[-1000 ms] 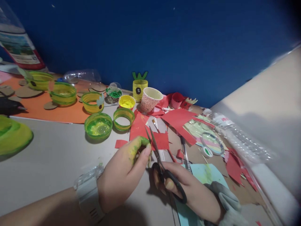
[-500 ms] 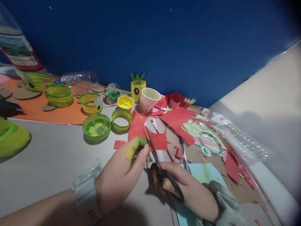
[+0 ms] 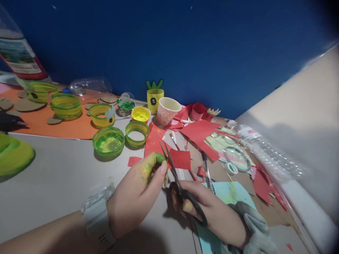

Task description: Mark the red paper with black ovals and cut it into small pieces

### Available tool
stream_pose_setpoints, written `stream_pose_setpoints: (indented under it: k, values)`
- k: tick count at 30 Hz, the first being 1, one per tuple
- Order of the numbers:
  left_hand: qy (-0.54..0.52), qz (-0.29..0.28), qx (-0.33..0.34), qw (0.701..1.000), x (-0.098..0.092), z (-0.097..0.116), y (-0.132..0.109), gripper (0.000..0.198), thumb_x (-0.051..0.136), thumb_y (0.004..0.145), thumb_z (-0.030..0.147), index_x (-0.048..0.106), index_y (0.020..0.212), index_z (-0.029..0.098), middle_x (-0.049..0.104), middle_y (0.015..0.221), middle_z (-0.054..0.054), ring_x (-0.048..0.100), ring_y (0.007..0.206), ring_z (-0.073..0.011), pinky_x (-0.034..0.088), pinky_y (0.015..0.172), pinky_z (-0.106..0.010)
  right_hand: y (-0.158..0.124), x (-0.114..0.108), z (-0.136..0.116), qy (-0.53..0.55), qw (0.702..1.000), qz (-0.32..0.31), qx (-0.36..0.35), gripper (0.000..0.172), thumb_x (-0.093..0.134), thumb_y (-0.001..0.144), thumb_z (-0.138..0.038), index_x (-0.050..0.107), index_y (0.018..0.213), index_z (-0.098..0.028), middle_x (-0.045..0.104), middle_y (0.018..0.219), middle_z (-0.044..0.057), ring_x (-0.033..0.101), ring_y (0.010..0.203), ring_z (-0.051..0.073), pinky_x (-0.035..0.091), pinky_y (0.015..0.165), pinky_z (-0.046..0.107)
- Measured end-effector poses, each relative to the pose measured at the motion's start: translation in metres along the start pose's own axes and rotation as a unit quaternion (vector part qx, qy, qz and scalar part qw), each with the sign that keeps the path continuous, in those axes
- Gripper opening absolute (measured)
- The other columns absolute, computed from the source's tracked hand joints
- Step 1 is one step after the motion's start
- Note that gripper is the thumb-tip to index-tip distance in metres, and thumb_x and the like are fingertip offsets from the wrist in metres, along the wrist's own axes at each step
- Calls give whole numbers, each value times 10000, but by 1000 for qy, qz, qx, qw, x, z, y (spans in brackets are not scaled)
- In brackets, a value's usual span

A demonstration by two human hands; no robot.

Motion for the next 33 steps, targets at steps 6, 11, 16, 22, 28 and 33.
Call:
stream_pose_setpoints:
  k: [6, 11, 16, 22, 28, 33]
  values:
    - [-3, 5, 7, 1000, -1, 2, 0, 250, 367, 1029, 285, 520, 875, 161, 567, 803, 1, 500, 705, -120, 387, 643, -253, 0, 0, 0, 3, 1000, 1, -2, 561, 542, 794, -715, 511, 722, -160, 446, 679, -15, 389, 633, 127, 342, 571, 251]
    - [-5, 1, -2, 1000, 0, 0, 0, 248, 366, 1030, 285, 523, 882, 163, 575, 817, 2, 512, 726, -117, 386, 645, -249, 0, 2, 1, 23, 1000, 1, 2, 555, 553, 792, -709, 492, 718, -162, 423, 674, -24, 370, 626, 121, 325, 558, 247]
    - [-1, 5, 2, 1000, 0, 0, 1, 256, 370, 1029, 299, 514, 866, 165, 565, 792, 7, 500, 701, -114, 386, 626, -241, 0, 2, 1, 16, 1000, -7, 0, 530, 540, 821, -683, 507, 740, -160, 439, 690, -16, 389, 637, 123, 347, 566, 240]
    - [9, 19, -7, 1000, -1, 0, 0, 255, 392, 1017, 324, 531, 884, 158, 577, 783, -16, 523, 704, -136, 393, 599, -241, 0, 1, -2, 20, 1000, 0, -6, 546, 549, 805, -695, 528, 738, -153, 470, 683, -11, 406, 629, 124, 357, 569, 245]
    - [-2, 28, -23, 999, 1, 1, 3, 265, 475, 973, 380, 520, 846, 152, 513, 661, -9, 510, 665, -157, 407, 595, -245, 0, 2, -4, 37, 999, 4, -14, 530, 556, 819, -670, 560, 782, -141, 480, 714, -9, 418, 652, 128, 358, 594, 251]
    - [-2, 16, -20, 1000, 3, 1, 3, 281, 475, 970, 384, 509, 817, 151, 493, 642, -4, 493, 642, -151, 403, 588, -242, -1, 0, 0, 27, 1000, 1, -14, 556, 547, 807, -695, 555, 777, -140, 468, 704, -12, 409, 640, 125, 355, 584, 253]
Point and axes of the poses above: each hand's wrist, its own y-axis towards the middle knuckle, its own x-axis out of the palm, z = x × y, the point moved 9 cm from there along y, towards the middle knuckle
